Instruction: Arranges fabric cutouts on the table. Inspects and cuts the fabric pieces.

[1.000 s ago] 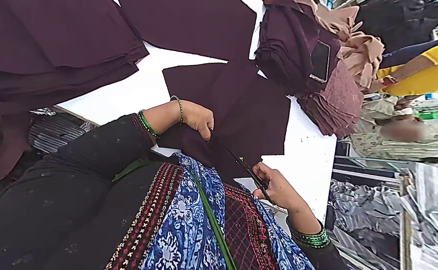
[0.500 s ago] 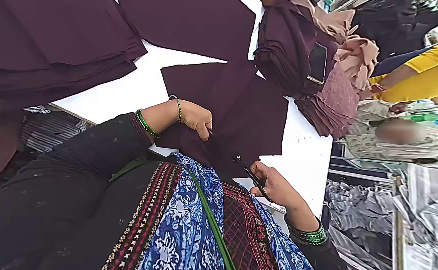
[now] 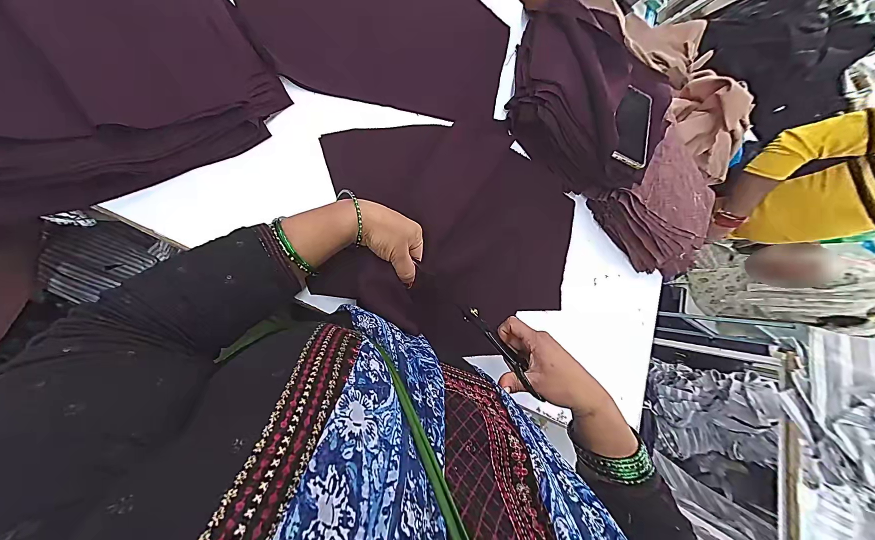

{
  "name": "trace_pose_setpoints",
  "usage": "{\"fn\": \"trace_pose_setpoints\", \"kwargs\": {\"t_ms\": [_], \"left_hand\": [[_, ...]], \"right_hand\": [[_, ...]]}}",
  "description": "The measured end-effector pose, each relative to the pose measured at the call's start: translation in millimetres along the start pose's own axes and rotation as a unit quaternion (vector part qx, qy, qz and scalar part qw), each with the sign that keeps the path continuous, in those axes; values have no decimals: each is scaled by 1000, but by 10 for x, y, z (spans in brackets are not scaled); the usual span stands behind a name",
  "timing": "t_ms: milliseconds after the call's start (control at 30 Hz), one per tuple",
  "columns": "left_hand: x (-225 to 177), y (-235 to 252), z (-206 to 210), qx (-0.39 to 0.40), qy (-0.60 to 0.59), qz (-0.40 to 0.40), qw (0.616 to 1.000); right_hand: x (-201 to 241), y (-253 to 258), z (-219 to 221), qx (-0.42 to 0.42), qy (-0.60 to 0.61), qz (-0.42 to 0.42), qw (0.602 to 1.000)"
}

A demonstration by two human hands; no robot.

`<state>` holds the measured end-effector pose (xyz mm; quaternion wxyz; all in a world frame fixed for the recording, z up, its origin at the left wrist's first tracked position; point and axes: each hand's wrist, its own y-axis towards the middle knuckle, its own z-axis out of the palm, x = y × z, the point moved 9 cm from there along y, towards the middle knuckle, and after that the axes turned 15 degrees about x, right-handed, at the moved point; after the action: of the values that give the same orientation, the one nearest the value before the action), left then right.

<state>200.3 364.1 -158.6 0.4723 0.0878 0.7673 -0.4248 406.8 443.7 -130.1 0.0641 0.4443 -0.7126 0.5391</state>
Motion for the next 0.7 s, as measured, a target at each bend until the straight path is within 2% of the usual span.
{"fn": "trace_pose_setpoints", "kwargs": {"t_ms": [700], "left_hand": [[-6,27,-4,11,22,-11,1000]], "right_hand": [[51,8,-7,18,-8,36,999]]}}
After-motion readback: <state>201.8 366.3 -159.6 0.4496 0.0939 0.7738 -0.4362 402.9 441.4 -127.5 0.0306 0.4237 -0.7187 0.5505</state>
